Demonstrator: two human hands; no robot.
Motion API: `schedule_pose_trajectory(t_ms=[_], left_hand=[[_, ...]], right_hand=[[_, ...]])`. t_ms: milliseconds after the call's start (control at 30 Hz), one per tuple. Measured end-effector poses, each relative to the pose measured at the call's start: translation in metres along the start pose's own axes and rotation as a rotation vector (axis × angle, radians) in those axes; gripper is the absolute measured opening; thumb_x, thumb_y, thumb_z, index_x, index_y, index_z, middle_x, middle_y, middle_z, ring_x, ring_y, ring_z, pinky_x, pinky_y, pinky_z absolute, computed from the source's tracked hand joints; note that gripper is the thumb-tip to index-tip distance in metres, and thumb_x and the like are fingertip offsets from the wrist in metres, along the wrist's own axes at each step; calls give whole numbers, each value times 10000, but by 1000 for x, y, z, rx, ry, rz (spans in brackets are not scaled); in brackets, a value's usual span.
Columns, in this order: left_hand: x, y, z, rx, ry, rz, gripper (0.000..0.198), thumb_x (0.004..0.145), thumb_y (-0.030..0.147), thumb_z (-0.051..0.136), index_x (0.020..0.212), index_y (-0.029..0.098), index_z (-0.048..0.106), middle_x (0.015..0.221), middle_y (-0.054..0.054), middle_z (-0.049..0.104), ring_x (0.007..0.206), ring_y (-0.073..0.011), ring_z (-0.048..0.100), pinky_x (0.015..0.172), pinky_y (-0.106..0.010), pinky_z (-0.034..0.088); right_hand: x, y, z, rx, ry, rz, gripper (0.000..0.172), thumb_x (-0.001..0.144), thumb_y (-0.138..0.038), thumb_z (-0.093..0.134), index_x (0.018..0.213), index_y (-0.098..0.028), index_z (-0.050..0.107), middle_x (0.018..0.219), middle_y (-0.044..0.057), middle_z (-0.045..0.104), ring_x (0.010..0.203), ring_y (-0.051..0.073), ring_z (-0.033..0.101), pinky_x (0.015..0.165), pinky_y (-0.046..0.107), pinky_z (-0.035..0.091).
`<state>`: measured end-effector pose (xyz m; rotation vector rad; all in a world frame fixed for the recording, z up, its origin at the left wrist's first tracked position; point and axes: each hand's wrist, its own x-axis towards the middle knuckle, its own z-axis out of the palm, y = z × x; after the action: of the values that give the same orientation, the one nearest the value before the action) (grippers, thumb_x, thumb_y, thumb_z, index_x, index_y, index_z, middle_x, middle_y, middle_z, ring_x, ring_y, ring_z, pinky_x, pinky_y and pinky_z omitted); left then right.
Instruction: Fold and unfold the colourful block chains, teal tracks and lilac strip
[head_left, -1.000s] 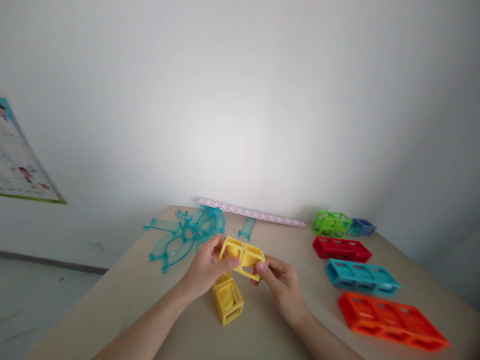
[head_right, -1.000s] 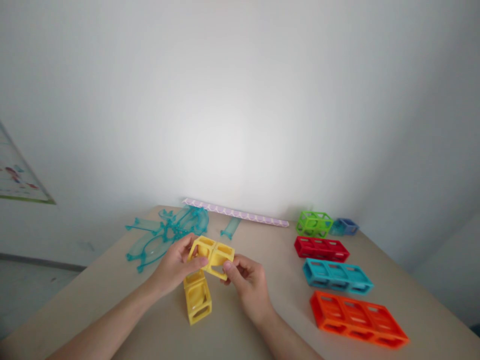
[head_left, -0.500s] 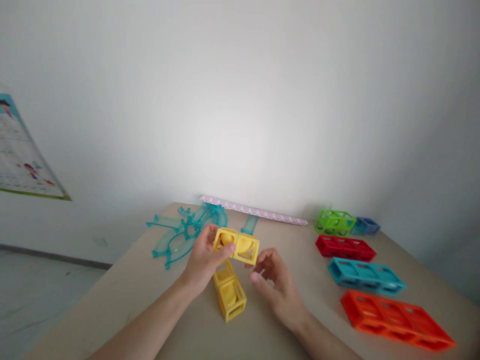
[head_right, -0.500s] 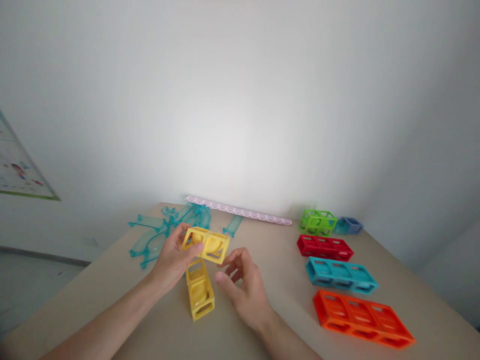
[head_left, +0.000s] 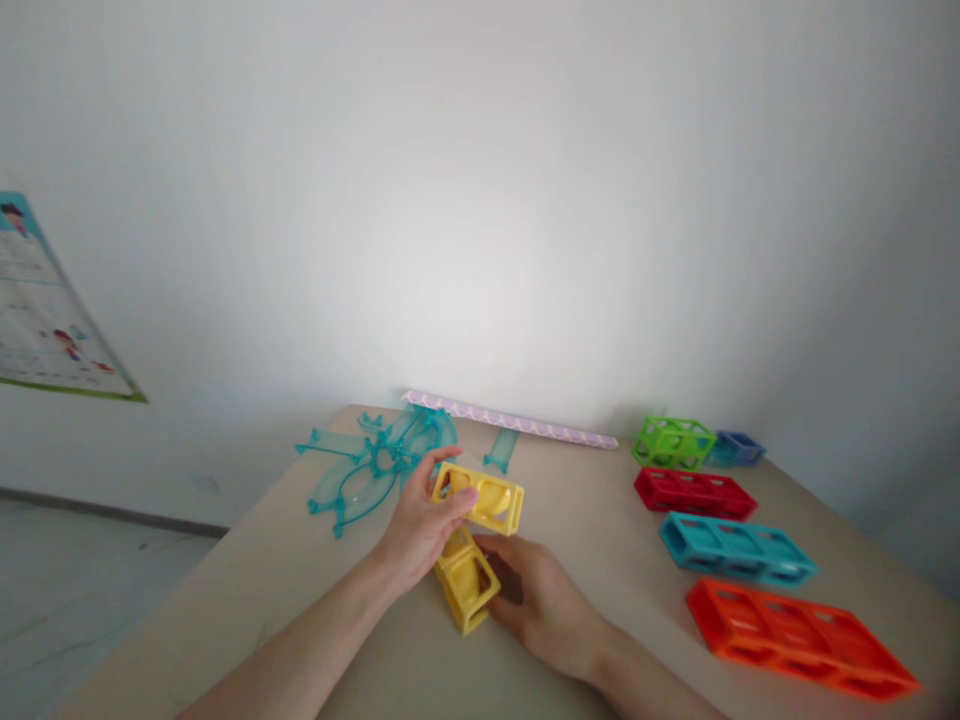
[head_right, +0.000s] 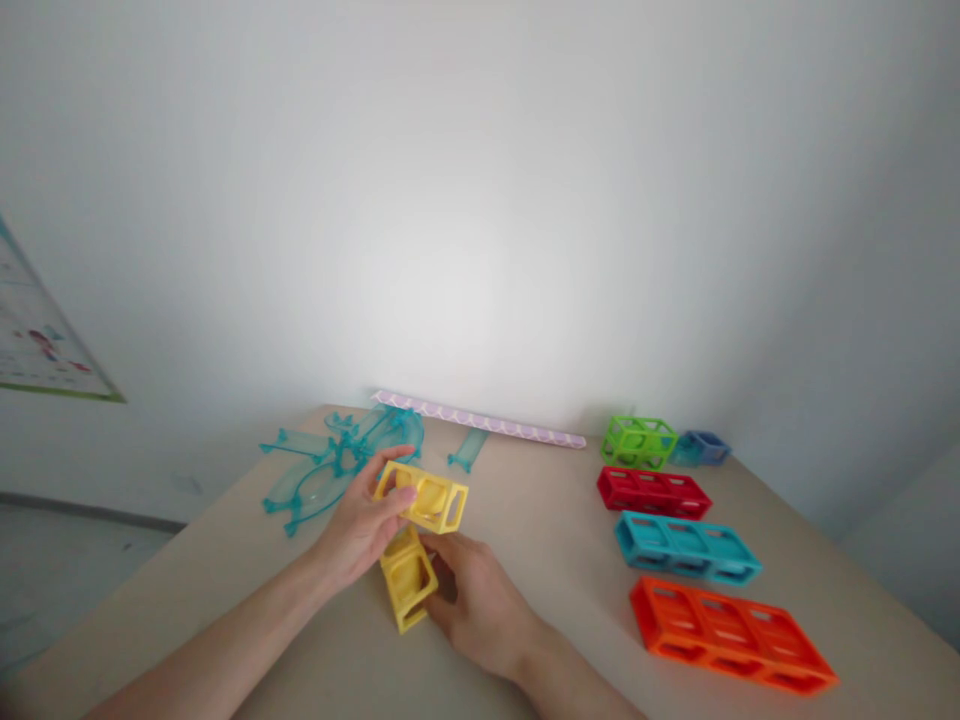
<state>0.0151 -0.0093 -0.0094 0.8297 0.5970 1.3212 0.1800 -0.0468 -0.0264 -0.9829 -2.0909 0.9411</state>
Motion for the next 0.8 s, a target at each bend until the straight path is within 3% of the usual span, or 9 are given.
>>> schedule_pose_trajectory(t_ms=[167, 367, 500, 600, 800], left_hand=[[0, 0, 1, 103, 28, 8, 471, 662, 158, 765, 1065, 209, 527, 762, 31, 603, 671, -98, 598, 656, -224, 506], [1, 1, -2, 53, 23, -3, 462, 650, 177, 775, 1040, 200, 529, 791, 19, 603, 697, -117, 610, 645, -250, 519], [3, 1, -4, 35, 10, -4, 461, 647, 168, 774, 1041, 193, 536, 792, 12, 609, 682, -118, 613, 631, -248, 511], [3, 2, -3, 4, 20, -12, 469, 652, 168, 772, 1052, 192, 528, 792, 2, 623, 711, -144, 640, 652, -271, 518], [1, 4, 0, -20, 10, -1, 505, 664, 147, 764, 1095, 195, 506, 825, -21, 656, 795, -200, 677, 721, -328, 531]], right_hand=[[2, 4, 1, 143, -22, 61, 250, 803, -143, 499, 912, -191, 719, 784, 4, 693, 751, 180, 631, 686, 253, 483], [-1, 13, 7, 277, 6, 154, 207, 803, -176, 515, 822, -173, 721, 769, 16, 700, 712, 165, 635, 637, 236, 469], [3, 17, -4, 497, 208, 297, 133, 668, -165, 566, 728, -147, 683, 663, 12, 681, 581, 139, 600, 542, 221, 443], [6, 19, -13, 595, 397, 358, 171, 567, -173, 562, 709, -148, 654, 609, 4, 666, 523, 138, 580, 497, 222, 433], [8, 19, -12, 514, 579, 358, 216, 639, -233, 526, 815, -168, 633, 615, -16, 639, 451, 115, 526, 399, 198, 372]])
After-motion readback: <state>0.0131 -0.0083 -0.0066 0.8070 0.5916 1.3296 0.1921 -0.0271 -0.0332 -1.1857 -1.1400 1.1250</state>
